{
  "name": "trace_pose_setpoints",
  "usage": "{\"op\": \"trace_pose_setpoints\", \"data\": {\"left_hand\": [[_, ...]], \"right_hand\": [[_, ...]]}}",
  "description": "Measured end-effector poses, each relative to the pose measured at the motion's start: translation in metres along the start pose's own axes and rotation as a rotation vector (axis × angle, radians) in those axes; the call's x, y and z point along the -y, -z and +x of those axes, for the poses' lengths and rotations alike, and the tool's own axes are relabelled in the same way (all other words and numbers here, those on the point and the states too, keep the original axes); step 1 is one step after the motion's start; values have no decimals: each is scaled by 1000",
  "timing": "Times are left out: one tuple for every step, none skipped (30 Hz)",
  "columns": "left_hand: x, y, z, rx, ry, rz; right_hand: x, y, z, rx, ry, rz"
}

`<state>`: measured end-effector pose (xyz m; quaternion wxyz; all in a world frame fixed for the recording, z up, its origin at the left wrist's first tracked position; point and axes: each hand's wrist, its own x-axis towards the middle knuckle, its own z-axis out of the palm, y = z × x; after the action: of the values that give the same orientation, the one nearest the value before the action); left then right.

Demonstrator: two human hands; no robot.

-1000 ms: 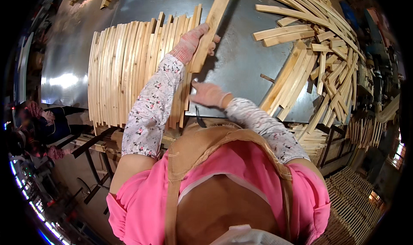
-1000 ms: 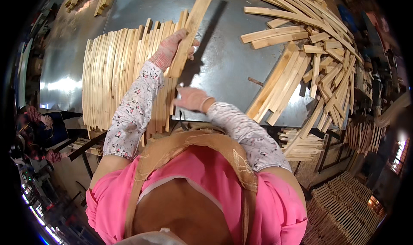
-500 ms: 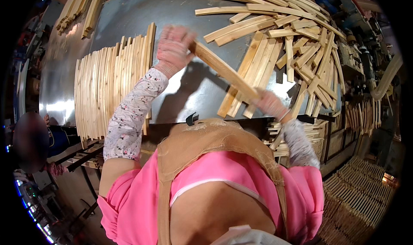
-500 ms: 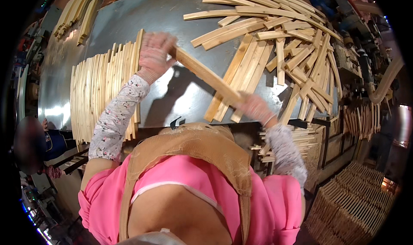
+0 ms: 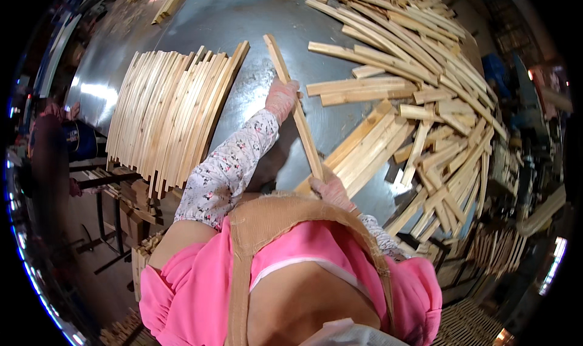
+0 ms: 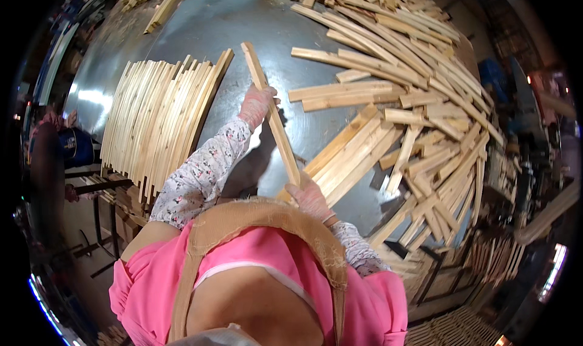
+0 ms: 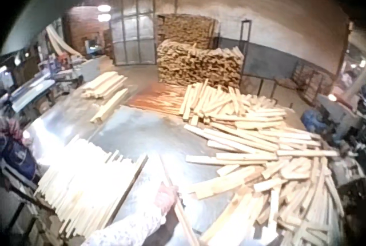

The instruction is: The person sorts wooden slats on a metal table, picking them up from a disorganized pile and arranging them into neat stacks. The person handles the wood by hand, repeatedly moving pieces from the right side of the table to the left side to create organized piles.

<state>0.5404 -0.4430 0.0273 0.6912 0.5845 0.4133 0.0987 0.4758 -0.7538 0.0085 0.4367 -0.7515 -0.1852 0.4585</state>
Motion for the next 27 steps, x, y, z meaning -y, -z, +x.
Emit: {"op": "trace_pose_setpoints", "data": {"left_hand": [[-11, -1, -3, -13, -31, 50], [-13, 1, -1, -2, -259, 263], [-13, 5, -1, 108, -236, 279], [-8, 3, -1, 98, -246, 314], [3, 1, 0, 91, -257, 343], [23, 4, 2, 94, -354, 425], [43, 5, 3, 121, -391, 491], [61, 8, 3, 139, -430, 556], [77, 9, -4, 142, -413, 590], [90, 6, -9, 162, -404, 621], [99, 1, -12, 150, -408, 633], [91, -10, -19, 169, -279, 543], [77, -14, -28, 183, -146, 457], [73, -17, -28, 202, -159, 480], [72, -13, -29, 191, -152, 502], [66, -10, -31, 198, -117, 468], [72, -2, -33, 130, -112, 496], [79, 2, -34, 87, -120, 520], [83, 6, -31, 42, -124, 543], [80, 7, -25, 62, -113, 591], [73, 7, -22, 82, -102, 637], [68, 4, -17, 98, -90, 682], [64, -2, -12, 73, -247, 740], [60, -10, -4, 47, -405, 795], [53, -18, 4, 20, -563, 852], [17, -34, 13, 168, -500, 847], [8, -50, 26, 149, -569, 894]], "right_hand": [[1, 5, 12, -3, 13, 79], [7, 9, 24, -10, 23, 156], [15, 23, 44, -14, 21, 58], [25, 37, 65, -18, 19, -40], [36, 51, 86, -20, 16, -143], [28, 75, 124, -71, 192, -555], [31, 104, 160, -141, 357, -966], [54, 132, 198, -326, 442, -695], [93, 166, 233, -410, 443, -564], [143, 210, 266, -489, 383, -509], [185, 248, 295, -558, 345, -474], [220, 283, 313, -627, 303, -433], [249, 308, 323, -757, 318, -307], [244, 357, 341, -786, 342, -538], [243, 382, 346, -788, 280, -613], [242, 410, 348, -794, 213, -688], [247, 411, 338, -782, 74, -608], [234, 427, 329, -792, 25, -696], [218, 443, 322, -798, -25, -785], [196, 460, 315, -812, -79, -837], [175, 476, 311, -826, -134, -889], [159, 489, 309, -820, -170, -906], [147, 497, 310, -807, -202, -920], [136, 506, 313, -794, -235, -935], [132, 507, 318, -774, -239, -968], [128, 509, 318, -761, -252, -998], [128, 507, 323, -743, -253, -1029]]}}
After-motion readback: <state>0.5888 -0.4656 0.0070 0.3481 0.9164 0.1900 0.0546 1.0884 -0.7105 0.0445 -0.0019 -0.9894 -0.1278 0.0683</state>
